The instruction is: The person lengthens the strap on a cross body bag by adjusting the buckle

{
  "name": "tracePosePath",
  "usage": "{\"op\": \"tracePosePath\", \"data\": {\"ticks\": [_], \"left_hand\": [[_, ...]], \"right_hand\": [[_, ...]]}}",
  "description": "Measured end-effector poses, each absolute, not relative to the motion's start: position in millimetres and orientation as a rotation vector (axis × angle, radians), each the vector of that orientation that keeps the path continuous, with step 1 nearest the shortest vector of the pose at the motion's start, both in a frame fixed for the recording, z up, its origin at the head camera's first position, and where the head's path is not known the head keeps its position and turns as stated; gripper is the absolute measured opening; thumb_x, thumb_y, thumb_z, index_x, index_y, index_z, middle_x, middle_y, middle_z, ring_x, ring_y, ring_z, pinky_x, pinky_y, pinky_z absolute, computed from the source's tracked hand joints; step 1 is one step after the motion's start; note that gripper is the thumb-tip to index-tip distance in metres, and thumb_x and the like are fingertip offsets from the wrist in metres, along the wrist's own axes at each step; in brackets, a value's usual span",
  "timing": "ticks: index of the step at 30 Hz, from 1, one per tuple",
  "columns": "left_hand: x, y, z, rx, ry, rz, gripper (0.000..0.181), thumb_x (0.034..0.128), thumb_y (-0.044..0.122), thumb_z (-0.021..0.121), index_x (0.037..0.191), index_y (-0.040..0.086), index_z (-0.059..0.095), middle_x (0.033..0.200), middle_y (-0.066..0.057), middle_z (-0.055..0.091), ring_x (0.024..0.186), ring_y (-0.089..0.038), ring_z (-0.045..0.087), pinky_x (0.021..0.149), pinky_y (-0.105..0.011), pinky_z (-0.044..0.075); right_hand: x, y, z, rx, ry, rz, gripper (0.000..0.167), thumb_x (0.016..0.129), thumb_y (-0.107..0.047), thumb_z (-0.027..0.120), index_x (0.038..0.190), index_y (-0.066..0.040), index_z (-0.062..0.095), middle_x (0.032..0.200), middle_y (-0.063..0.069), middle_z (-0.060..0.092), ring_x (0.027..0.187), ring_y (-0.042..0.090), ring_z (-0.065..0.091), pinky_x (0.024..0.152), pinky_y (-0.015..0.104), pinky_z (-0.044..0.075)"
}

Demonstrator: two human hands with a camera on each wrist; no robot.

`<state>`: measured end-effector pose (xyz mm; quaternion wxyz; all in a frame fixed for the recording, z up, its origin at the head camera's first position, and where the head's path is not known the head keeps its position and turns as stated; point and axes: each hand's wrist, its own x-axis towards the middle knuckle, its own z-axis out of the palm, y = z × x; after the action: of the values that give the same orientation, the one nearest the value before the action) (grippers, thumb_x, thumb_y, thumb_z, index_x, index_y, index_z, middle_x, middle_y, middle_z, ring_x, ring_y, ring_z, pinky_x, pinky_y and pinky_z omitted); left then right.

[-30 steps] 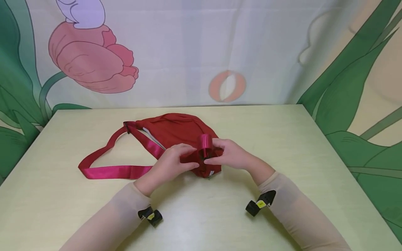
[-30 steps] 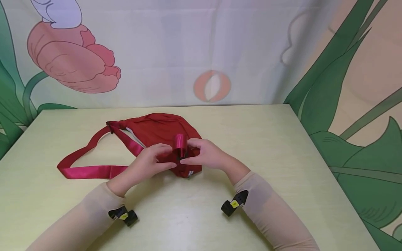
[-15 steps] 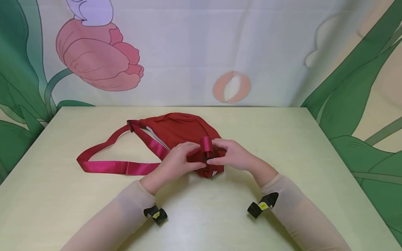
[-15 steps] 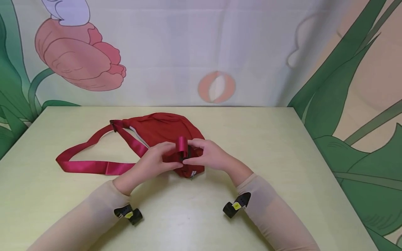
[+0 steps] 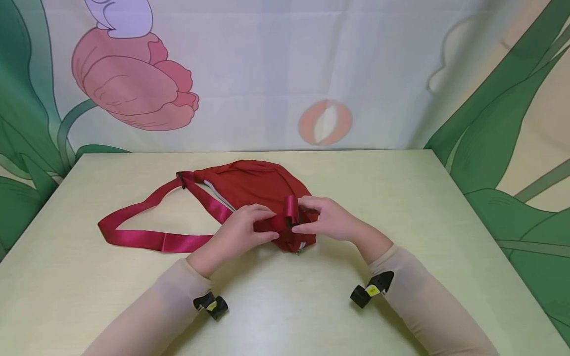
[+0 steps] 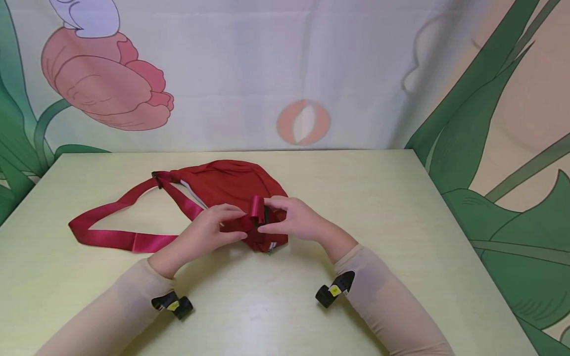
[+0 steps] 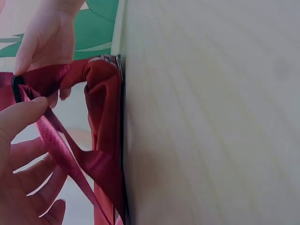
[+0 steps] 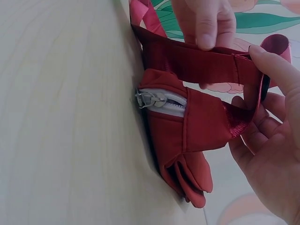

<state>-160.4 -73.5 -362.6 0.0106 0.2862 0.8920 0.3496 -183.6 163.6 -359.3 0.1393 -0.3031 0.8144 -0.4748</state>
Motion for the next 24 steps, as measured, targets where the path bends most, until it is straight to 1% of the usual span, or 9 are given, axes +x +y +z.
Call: {"op": "tracePosePath", "data": {"ticks": [5,11,17,24], "left_hand": [[-160.8,-75.6,-361.8,0.914,2.842,0.931,0.043,0.0775,0.026,0.077,0.114,0.006,0.067,0.111,-0.008,0.063,0.104,-0.024,0.056,0.088,-0.039,0.047],[-158.9,-67.2,-360.4,0.924,2.816,1.029,0.053,0.0787,0.028,0.076,0.124,0.006,0.06,0.119,-0.009,0.06,0.111,-0.024,0.053,0.092,-0.039,0.045],[-158.6,-62.6,-358.6,0.927,2.816,1.088,0.046,0.0797,0.026,0.075,0.12,0.008,0.063,0.115,-0.005,0.061,0.109,-0.02,0.054,0.092,-0.036,0.045],[-158.1,-70.6,-360.7,0.914,2.831,1.048,0.041,0.0793,0.026,0.076,0.115,0.007,0.066,0.111,-0.004,0.062,0.104,-0.02,0.055,0.089,-0.035,0.047]], "right_hand": [[-183.0,163.4,-358.5,-0.873,2.367,-1.36,0.051,0.081,-0.018,0.073,0.127,-0.007,0.055,0.11,0.002,0.062,0.1,0.018,0.057,0.083,0.032,0.05],[-182.9,162.1,-358.6,-0.887,2.384,-1.342,0.05,0.081,-0.019,0.074,0.127,-0.008,0.056,0.112,0.001,0.061,0.101,0.017,0.056,0.084,0.033,0.049],[-183.1,161.5,-358.7,-0.902,2.376,-1.35,0.049,0.081,-0.018,0.074,0.126,-0.009,0.057,0.113,0.0,0.062,0.101,0.016,0.056,0.084,0.032,0.049],[-182.0,163.5,-358.5,-0.886,2.38,-1.34,0.05,0.081,-0.021,0.074,0.127,-0.01,0.056,0.112,-0.001,0.061,0.101,0.016,0.054,0.082,0.032,0.05]]}}
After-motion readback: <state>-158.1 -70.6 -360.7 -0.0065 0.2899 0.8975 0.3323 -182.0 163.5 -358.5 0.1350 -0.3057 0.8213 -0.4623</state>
